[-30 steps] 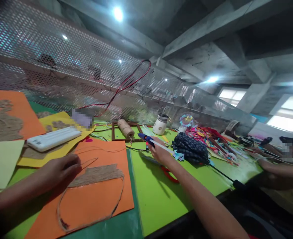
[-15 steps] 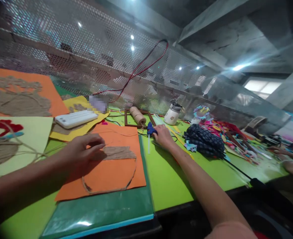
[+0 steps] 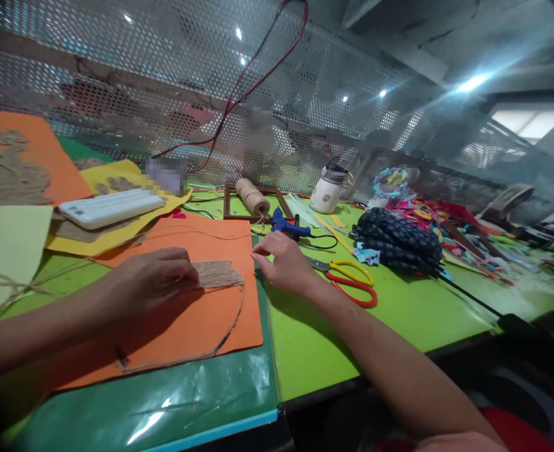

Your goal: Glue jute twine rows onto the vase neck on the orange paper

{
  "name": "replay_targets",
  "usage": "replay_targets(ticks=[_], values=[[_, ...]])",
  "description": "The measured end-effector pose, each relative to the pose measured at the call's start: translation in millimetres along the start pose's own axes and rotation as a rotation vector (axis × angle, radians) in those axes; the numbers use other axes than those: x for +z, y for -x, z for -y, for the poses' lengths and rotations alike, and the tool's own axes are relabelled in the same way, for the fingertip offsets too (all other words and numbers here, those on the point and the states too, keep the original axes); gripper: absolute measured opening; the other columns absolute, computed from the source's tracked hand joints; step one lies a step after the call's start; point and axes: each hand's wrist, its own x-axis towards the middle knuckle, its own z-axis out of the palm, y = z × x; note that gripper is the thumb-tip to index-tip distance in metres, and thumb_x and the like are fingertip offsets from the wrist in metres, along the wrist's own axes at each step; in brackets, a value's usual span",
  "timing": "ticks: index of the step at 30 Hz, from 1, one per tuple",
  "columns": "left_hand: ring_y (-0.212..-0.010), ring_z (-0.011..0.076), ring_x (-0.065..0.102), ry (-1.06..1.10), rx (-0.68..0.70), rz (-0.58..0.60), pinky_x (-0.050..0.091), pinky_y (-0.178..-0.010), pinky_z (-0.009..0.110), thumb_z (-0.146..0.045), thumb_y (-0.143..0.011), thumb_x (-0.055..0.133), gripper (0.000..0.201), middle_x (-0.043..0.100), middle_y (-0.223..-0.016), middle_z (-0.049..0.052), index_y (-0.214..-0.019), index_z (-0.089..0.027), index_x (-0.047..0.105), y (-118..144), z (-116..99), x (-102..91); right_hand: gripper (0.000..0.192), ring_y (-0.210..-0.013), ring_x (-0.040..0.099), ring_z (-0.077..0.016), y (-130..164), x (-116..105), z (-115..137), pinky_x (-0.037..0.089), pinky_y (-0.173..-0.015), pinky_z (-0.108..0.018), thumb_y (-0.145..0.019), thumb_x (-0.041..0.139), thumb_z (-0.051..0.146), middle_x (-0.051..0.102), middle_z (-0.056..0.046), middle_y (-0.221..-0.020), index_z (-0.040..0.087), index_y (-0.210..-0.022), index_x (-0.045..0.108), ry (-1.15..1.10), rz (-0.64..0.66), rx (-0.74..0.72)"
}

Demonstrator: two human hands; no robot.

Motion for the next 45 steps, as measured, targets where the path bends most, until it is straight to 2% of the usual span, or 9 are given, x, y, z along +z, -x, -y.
replay_targets(ticks=[3, 6, 12, 18, 23, 30, 37, 40, 45], values=[[-0.070, 0.0169, 0.062, 0.078, -0.030, 0.071, 0.042, -0.065, 0.029, -0.036, -0.088, 0.057, 0.026, 0.069, -0.081, 0.006, -0.080, -0.019, 0.076, -8.8, 1.3, -0.4, 0.011, -0.082, 0.063, -0.0194, 2.4, -0.5, 0.8, 0.048, -0.079, -0.033, -0.095, 0.068, 0.014, 0.071, -0.006, -0.083, 0.016, -0.086, 0.073, -0.012, 0.120, 0.073], [-0.069, 0.0170, 0.062, 0.133, -0.056, 0.069, 0.043, -0.063, 0.029, -0.040, -0.088, 0.056, 0.030, 0.069, -0.078, 0.005, -0.078, -0.021, 0.077, -12.6, 1.2, 5.4, 0.010, -0.086, 0.065, -0.0203, 2.2, -1.4, 6.0, 0.049, -0.080, -0.033, -0.096, 0.070, 0.015, 0.073, -0.007, -0.087, 0.016, -0.089, 0.076, -0.001, 0.212, 0.097], [-0.070, 0.0173, 0.063, 0.162, -0.049, 0.084, 0.043, -0.062, 0.029, -0.041, -0.091, 0.059, 0.031, 0.069, -0.078, 0.005, -0.074, -0.021, 0.075, -11.3, -0.4, 14.3, 0.011, -0.089, 0.065, -0.0208, 1.2, -0.7, 9.5, 0.050, -0.082, -0.034, -0.097, 0.068, 0.013, 0.076, -0.009, -0.091, 0.015, -0.092, 0.077, 0.020, 0.281, 0.105], [-0.070, 0.0163, 0.064, 0.264, 0.040, 0.064, 0.045, -0.063, 0.028, -0.040, -0.091, 0.058, 0.028, 0.070, -0.079, 0.003, -0.076, -0.023, 0.074, -5.8, -3.3, 12.3, 0.011, -0.087, 0.064, -0.0192, 2.6, -1.2, 12.3, 0.050, -0.080, -0.032, -0.096, 0.069, 0.011, 0.074, -0.006, -0.088, 0.017, -0.090, 0.075, -0.047, 0.358, 0.025], [-0.072, 0.0164, 0.062, 0.388, 0.019, 0.022, 0.047, -0.067, 0.027, -0.044, -0.090, 0.059, 0.028, 0.072, -0.078, 0.003, -0.082, -0.024, 0.077, -8.1, -0.6, 6.2, 0.010, -0.085, 0.064, -0.0183, 2.2, -2.3, 12.7, 0.050, -0.079, -0.031, -0.095, 0.069, 0.009, 0.073, -0.006, -0.089, 0.017, -0.091, 0.075, -0.087, 0.345, 0.014], [-0.067, 0.0164, 0.058, 0.305, -0.041, 0.029, 0.042, -0.062, 0.028, -0.049, -0.087, 0.059, 0.031, 0.069, -0.074, 0.002, -0.080, -0.024, 0.077, -16.1, 9.9, 9.9, 0.021, -0.088, 0.065, -0.0184, 1.9, -1.7, 9.1, 0.051, -0.082, -0.031, -0.089, 0.063, -0.001, 0.074, -0.007, -0.091, 0.016, -0.091, 0.075, -0.053, 0.350, 0.033], [-0.071, 0.0176, 0.061, 0.069, 0.048, 0.031, 0.040, -0.065, 0.030, -0.038, -0.089, 0.061, 0.026, 0.068, -0.077, 0.005, -0.075, -0.024, 0.077, -13.8, 11.6, 15.6, 0.035, -0.094, 0.069, -0.0199, 1.3, -6.5, 3.6, 0.054, -0.087, -0.033, -0.083, 0.053, -0.007, 0.077, -0.007, -0.095, 0.016, -0.094, 0.077, -0.012, 0.313, 0.112], [-0.073, 0.0180, 0.061, 0.041, 0.041, 0.039, 0.041, -0.066, 0.030, -0.037, -0.093, 0.059, 0.028, 0.068, -0.077, 0.005, -0.075, -0.022, 0.075, -10.7, 7.6, 13.8, 0.034, -0.093, 0.070, -0.0195, 1.5, -8.5, 8.7, 0.054, -0.086, -0.033, -0.084, 0.054, -0.006, 0.077, -0.008, -0.096, 0.016, -0.095, 0.077, -0.036, 0.330, 0.075], [-0.073, 0.0182, 0.060, 0.032, 0.060, 0.053, 0.041, -0.067, 0.030, -0.034, -0.095, 0.054, 0.031, 0.067, -0.077, 0.006, -0.074, -0.020, 0.072, -9.6, 3.8, 12.9, 0.018, -0.085, 0.069, -0.0180, 2.5, -15.9, 20.7, 0.052, -0.081, -0.031, -0.088, 0.066, 0.003, 0.076, -0.006, -0.093, 0.016, -0.095, 0.077, -0.052, 0.401, 0.029]])
